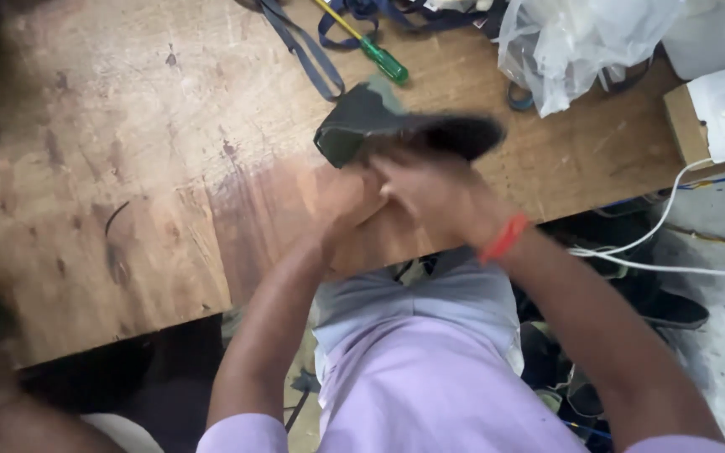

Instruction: The person shapes a shoe upper over a last by hand at a wooden workbench, pressing and fitting the heel and toe edges and inserting a small white block inside the shoe. They then set the finished upper aside and begin handling another upper.

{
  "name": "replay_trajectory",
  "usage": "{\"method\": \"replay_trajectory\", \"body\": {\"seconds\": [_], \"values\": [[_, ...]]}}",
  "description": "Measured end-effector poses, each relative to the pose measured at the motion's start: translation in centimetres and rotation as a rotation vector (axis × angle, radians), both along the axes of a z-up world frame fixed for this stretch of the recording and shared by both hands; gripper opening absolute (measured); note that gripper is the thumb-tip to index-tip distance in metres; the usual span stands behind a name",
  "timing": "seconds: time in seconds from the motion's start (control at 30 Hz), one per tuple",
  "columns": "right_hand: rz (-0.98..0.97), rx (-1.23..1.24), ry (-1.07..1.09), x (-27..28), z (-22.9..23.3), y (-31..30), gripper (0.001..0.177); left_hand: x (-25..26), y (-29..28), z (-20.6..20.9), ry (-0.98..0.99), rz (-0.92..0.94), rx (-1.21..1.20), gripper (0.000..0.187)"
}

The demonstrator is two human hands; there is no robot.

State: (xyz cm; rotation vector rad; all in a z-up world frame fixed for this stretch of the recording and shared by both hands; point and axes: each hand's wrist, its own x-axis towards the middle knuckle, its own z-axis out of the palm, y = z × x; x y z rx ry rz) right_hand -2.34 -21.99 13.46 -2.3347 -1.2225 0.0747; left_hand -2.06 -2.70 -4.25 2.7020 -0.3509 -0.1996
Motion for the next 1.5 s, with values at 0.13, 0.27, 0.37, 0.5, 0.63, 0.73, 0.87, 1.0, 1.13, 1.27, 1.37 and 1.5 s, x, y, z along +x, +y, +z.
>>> {"method": "replay_trajectory", "body": {"seconds": [0.13,0.27,0.37,0.5,0.63,0.73,0.87,1.0,1.13,1.27,1.37,1.5], "values": [[-0.133,0.029,-0.336,5.4,-6.8,-1.1,0.045,-0.5,-1.0,11.0,0.029,0.232,-0.184,0.042],[-0.32,-0.308,0.107,6.3,-9.9,-0.9,0.039,0.3,-0.7,8.2,-0.036,0.209,-0.171,0.039],[-0.402,-0.386,0.12,6.0,-10.6,-1.3,0.029,0.3,-1.0,7.3,-0.274,0.075,-0.308,0.039],[-0.174,-0.074,-0.08,6.3,-10.9,-2.8,0.042,0.0,-2.1,10.5,-0.106,0.291,-0.082,0.029],[-0.072,-0.041,-0.068,4.4,-9.6,-3.5,0.063,-0.7,-2.4,9.4,-0.162,0.301,-0.023,0.023],[-0.164,-0.195,-0.36,5.3,-12.1,-4.2,0.066,-0.6,-3.6,16.6,0.154,0.433,-0.136,0.034],[-0.183,0.021,-0.199,5.7,-9.5,-1.6,0.078,1.5,-2.2,10.1,0.115,0.248,-0.112,0.038],[-0.369,0.137,0.007,6.6,-10.9,-1.3,0.059,2.3,-2.1,7.7,-0.143,0.064,-0.243,0.037],[-0.446,0.196,0.055,7.5,-15.1,-1.4,0.046,3.8,-2.1,2.0,0.02,0.065,-0.306,0.042],[-0.556,0.175,0.039,7.8,-14.4,-0.5,0.034,2.8,-2.2,6.3,0.133,0.158,-0.257,0.041],[-0.608,0.085,-0.084,7.5,-12.4,0.1,0.027,2.5,-2.2,7.7,0.203,0.187,-0.26,0.044],[-0.604,0.212,-0.169,7.3,-15.3,-0.7,0.028,2.0,-2.1,8.3,0.072,0.059,-0.364,0.044]]}}
